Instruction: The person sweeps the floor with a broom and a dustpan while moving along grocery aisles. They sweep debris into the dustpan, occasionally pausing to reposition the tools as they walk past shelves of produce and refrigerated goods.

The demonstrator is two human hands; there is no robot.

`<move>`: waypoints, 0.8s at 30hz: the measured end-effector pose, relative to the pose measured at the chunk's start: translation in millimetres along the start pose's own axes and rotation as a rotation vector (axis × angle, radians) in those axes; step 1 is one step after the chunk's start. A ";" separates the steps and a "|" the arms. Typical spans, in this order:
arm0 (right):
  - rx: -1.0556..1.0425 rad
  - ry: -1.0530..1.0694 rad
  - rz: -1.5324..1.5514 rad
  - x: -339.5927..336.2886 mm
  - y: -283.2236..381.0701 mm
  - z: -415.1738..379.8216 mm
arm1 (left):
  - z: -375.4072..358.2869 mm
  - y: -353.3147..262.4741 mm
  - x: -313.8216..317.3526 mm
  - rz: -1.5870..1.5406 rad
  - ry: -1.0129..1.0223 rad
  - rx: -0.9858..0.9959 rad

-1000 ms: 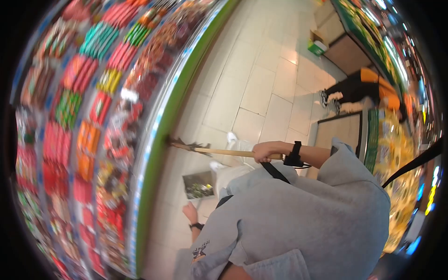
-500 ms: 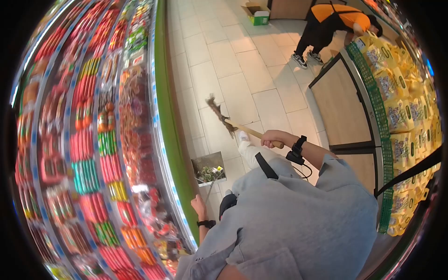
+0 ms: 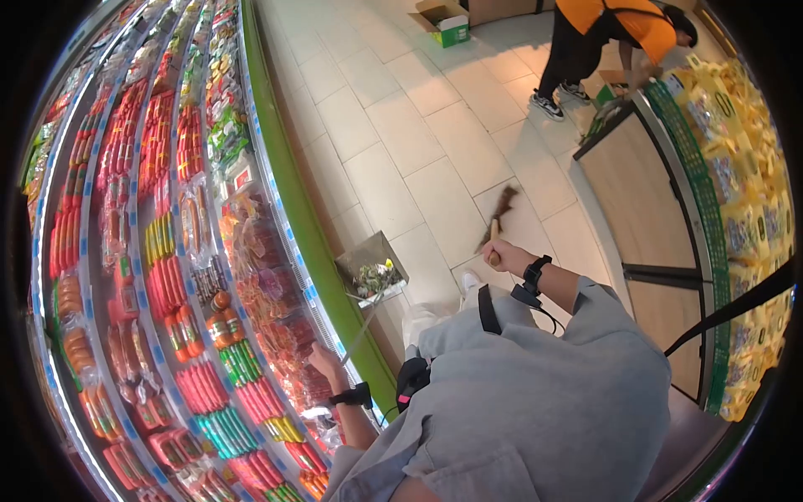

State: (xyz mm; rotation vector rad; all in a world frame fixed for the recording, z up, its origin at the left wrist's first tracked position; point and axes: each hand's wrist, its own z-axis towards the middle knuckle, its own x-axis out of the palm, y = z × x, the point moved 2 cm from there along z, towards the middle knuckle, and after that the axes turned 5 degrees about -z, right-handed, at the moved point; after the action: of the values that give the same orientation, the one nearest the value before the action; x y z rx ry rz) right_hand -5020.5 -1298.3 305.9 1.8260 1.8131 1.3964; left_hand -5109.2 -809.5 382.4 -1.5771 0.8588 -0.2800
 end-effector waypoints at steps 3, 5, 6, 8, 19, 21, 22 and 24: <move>-0.215 -0.111 -0.788 -4.2 16.4 39.1 | 45.3 -24.7 38.6 -0.170 0.009 -0.134; -0.223 -0.110 -0.871 -9.0 21.3 69.1 | 78.2 -36.9 61.7 -0.201 0.049 -0.171; -0.221 -0.118 -0.875 -11.8 26.1 86.1 | 98.2 -40.4 71.9 -0.227 0.083 -0.198; -0.140 -0.105 -0.735 -2.1 45.6 109.8 | 134.8 -44.4 94.8 -0.265 0.087 -0.213; 0.017 -0.374 -0.131 -34.2 99.3 196.6 | 366.6 -112.2 245.0 0.083 0.521 0.040; 0.503 -0.594 0.976 -24.2 113.6 212.8 | 398.5 -136.7 273.6 0.105 0.557 0.092; 0.546 -0.609 1.008 -21.6 118.0 216.6 | 409.5 -150.4 285.3 0.130 0.555 0.111; 0.472 -0.551 1.049 -30.9 108.8 241.7 | 443.0 -169.2 319.7 0.146 0.582 0.146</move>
State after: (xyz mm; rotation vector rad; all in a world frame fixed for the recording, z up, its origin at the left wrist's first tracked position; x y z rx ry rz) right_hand -4768.1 -1239.7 242.2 3.2310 0.9174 0.4724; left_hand -4550.1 -693.4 351.6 -1.3004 1.3610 -0.7010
